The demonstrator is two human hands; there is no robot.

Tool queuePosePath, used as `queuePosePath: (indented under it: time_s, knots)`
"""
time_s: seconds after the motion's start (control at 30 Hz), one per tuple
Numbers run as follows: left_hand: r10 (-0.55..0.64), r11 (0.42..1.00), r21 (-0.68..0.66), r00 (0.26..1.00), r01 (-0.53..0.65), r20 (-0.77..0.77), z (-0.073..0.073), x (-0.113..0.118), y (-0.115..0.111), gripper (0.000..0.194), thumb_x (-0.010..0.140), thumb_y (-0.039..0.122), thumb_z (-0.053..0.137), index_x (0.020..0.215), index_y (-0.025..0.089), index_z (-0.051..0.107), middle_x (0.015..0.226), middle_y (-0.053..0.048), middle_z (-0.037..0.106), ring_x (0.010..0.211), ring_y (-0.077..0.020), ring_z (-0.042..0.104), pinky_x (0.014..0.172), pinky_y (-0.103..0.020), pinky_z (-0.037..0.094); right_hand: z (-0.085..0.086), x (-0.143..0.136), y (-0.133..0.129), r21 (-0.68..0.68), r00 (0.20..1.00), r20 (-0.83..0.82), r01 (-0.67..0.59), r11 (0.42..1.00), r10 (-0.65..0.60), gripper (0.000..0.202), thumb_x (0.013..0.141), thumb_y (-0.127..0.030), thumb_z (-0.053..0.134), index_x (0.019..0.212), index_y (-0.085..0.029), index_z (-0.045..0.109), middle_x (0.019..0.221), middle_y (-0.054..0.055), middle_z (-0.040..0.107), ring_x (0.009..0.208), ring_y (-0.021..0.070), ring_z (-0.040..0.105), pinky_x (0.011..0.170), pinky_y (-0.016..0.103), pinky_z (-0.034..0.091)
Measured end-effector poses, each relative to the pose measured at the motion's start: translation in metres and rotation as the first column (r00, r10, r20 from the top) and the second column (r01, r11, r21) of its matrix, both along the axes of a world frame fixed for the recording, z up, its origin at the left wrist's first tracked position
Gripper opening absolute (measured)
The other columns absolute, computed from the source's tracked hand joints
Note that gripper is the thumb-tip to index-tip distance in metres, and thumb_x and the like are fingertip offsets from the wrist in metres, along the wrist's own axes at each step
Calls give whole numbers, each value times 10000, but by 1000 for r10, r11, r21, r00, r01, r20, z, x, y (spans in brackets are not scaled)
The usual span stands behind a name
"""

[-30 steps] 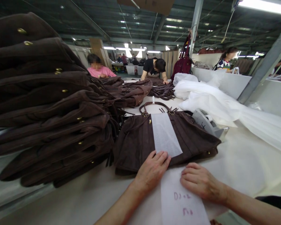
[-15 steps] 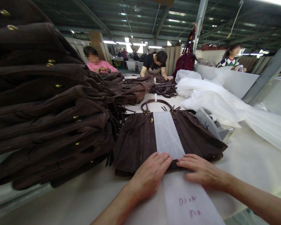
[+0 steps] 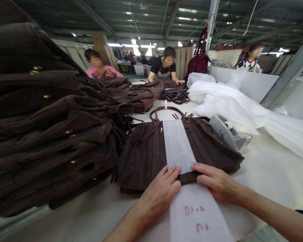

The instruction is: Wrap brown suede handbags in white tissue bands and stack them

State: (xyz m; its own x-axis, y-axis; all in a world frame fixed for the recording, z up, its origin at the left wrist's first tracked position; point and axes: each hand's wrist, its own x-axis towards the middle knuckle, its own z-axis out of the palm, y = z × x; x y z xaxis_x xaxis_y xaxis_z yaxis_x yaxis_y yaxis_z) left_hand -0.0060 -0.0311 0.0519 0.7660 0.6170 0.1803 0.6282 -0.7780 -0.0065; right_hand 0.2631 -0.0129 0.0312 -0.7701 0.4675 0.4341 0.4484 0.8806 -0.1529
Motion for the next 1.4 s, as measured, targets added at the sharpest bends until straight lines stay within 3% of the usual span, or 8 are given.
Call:
queuePosePath:
  time_s: [0.1, 0.23, 0.47, 0.63, 0.8, 1.03, 1.27, 1.4]
  knots:
    - [-29, 996, -83, 999, 28, -14, 10, -5, 1, 130, 913, 151, 446, 904, 163, 575, 1419, -124, 468, 1365, -220, 367, 1140, -440, 289, -2, 3, 0, 28, 999, 37, -8, 1000, 7, 200, 857, -61, 442, 786, -149, 607, 1325, 125, 562, 1285, 226, 470, 1053, 416, 442]
    - [-24, 989, -146, 999, 28, 28, 18, -7, 1, 106, 878, 133, 474, 892, 175, 570, 1367, -99, 504, 1297, -214, 442, 1138, -425, 302, -6, 0, -7, 14, 997, -61, 43, 999, -43, 199, 837, -97, 446, 967, -122, 594, 1304, 177, 567, 1201, 234, 539, 995, 447, 482]
    - [61, 986, -165, 987, -37, 147, 13, -4, -3, 143, 877, 89, 447, 871, 189, 549, 1104, -51, 606, 1209, -196, 494, 1120, -403, 317, -11, -8, -4, 152, 985, -167, 61, 986, -35, 180, 927, -89, 435, 896, -149, 602, 1128, 124, 674, 1087, 209, 616, 927, 407, 507]
    - [111, 979, -194, 962, -63, 249, 15, -3, -13, 163, 876, 53, 432, 873, 186, 527, 1148, -49, 617, 1193, -220, 498, 1011, -442, 376, -11, -6, -5, 81, 976, -218, 38, 996, -19, 204, 942, -57, 382, 912, -143, 566, 1076, 114, 692, 1089, 184, 621, 935, 384, 497]
    - [120, 974, -221, 948, -54, 294, 16, -4, -16, 137, 848, 54, 475, 846, 184, 515, 1104, -34, 617, 973, -179, 562, 878, -365, 453, -15, -2, -10, 48, 979, -205, 8, 999, 2, 195, 906, -23, 400, 889, -140, 554, 1076, 115, 691, 1121, 181, 606, 948, 379, 494]
    - [110, 991, -107, 953, -82, 282, 7, -2, -17, 230, 915, 46, 336, 937, 157, 537, 1076, -72, 639, 990, -177, 594, 957, -372, 450, -15, -3, -18, 65, 999, -44, 32, 997, -29, 187, 922, -145, 441, 949, -198, 618, 1260, 132, 607, 1173, 245, 568, 954, 499, 466]
    - [108, 991, -109, 929, -74, 354, 4, -2, -18, 249, 948, 103, 313, 929, 173, 552, 1038, -58, 677, 1013, -175, 620, 973, -352, 452, -6, -8, -12, 9, 969, -237, 69, 998, -65, 205, 951, -120, 388, 983, -170, 584, 1043, 95, 706, 935, 163, 661, 828, 325, 514]
    - [339, 913, -333, 892, -235, 299, 16, 1, -17, 85, 877, 173, 493, 868, 195, 575, 912, -29, 678, 864, -192, 638, 799, -324, 507, 3, -16, -12, -127, 949, -184, 236, 963, -256, 218, 959, -334, 427, 957, -188, 589, 804, 34, 697, 683, 144, 642, 628, 249, 488]
